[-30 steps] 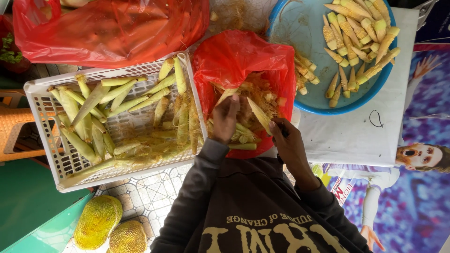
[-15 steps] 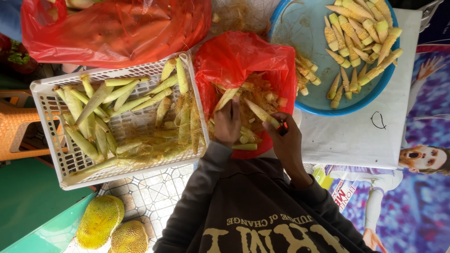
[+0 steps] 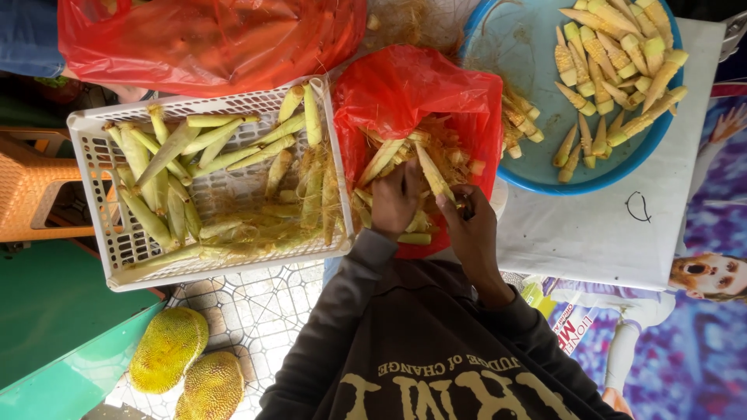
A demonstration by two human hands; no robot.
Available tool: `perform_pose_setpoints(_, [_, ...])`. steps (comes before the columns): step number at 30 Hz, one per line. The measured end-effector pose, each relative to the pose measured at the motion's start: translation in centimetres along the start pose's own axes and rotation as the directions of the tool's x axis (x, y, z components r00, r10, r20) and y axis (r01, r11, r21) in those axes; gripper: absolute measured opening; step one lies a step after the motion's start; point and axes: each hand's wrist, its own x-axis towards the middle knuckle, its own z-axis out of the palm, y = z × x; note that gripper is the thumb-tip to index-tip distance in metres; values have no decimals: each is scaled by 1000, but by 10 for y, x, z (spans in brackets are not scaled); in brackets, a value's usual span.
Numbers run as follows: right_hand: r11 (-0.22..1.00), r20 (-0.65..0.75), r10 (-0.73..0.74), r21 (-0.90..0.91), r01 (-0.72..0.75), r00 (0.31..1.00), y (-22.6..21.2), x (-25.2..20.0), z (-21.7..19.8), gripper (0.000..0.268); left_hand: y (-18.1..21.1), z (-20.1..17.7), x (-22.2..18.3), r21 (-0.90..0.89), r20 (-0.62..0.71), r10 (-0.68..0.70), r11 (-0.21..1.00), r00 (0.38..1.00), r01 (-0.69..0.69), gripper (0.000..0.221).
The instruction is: Peeling and trimming baby corn using a knife on a table
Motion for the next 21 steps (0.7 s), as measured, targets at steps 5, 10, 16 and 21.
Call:
perform_pose_setpoints(5, [996,35,16,87,-19,999,-5,-3,-3,41,20,-19,1,-107,104,-82,990,991,93,53])
perform_pose_setpoints(10, [996,21,-9,91,7,1000,-13,-8,5,43,39,-23,-9,75,313,37,995,949,-64,47])
perform_pose_setpoints(16, [990,36,85,113,-88,996,-6,-16,10,35,15,-17,-8,27,179,139,989,974,-146,50])
perform_pose_setpoints(21, [852,-8,175,503,-148,984,12,-10,20,26,14,-27,-18,-303,174,-39,949,984,91,37])
